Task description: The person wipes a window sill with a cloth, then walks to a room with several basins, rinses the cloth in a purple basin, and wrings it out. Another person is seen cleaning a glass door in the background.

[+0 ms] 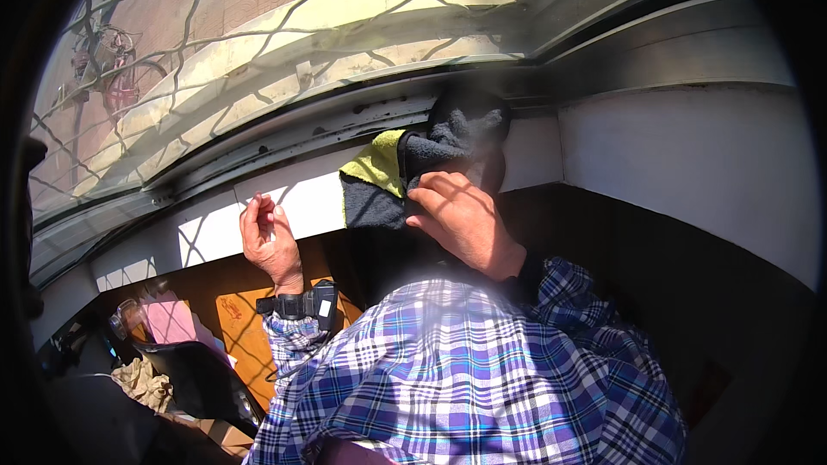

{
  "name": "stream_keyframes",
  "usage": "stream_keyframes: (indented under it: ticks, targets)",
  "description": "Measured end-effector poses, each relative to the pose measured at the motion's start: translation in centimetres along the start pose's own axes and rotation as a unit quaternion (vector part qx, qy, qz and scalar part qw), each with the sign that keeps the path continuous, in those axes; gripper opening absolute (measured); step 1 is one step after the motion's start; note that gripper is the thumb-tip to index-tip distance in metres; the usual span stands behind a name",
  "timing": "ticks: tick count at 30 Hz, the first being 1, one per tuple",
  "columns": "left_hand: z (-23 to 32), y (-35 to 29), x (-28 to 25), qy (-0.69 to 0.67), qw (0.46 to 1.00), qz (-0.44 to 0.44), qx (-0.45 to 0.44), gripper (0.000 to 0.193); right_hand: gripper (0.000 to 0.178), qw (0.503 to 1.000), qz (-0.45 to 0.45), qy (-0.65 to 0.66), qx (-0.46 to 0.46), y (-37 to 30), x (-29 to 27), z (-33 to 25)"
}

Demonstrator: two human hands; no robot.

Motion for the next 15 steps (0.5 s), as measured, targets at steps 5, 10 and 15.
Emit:
stream_keyframes:
  ticks: [5, 10, 15]
  targets:
    - [-0.3, 0.0, 0.0, 0.024, 1.0, -0.005, -0.001, 0.036, 0.039, 0.991, -0.01, -0.132, -0.019, 0.4, 1.4, -1.0]
    - [-0.3, 0.3, 0.2, 0.034, 0.998, -0.027, 0.033, 0.036, 0.018, 0.992, 0.028, -0.09, -0.082, 0.5, 0.2, -2.0]
    - [-0.9, 0.3, 0.0, 0.02, 0.999, -0.023, 0.022, 0.039, 0.013, 0.971, 0.124, 0.204, 0.011, -1.1, -4.3, -0.1]
Point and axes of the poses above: each hand's wrist, its own y-axis towards the middle knuckle, its own x-axis out of the palm, z = x × y, the point moved 6 cm from there along y, towards the middle knuckle, and after that the axes turned 6 degrees about -y, right-handed, at the moved point
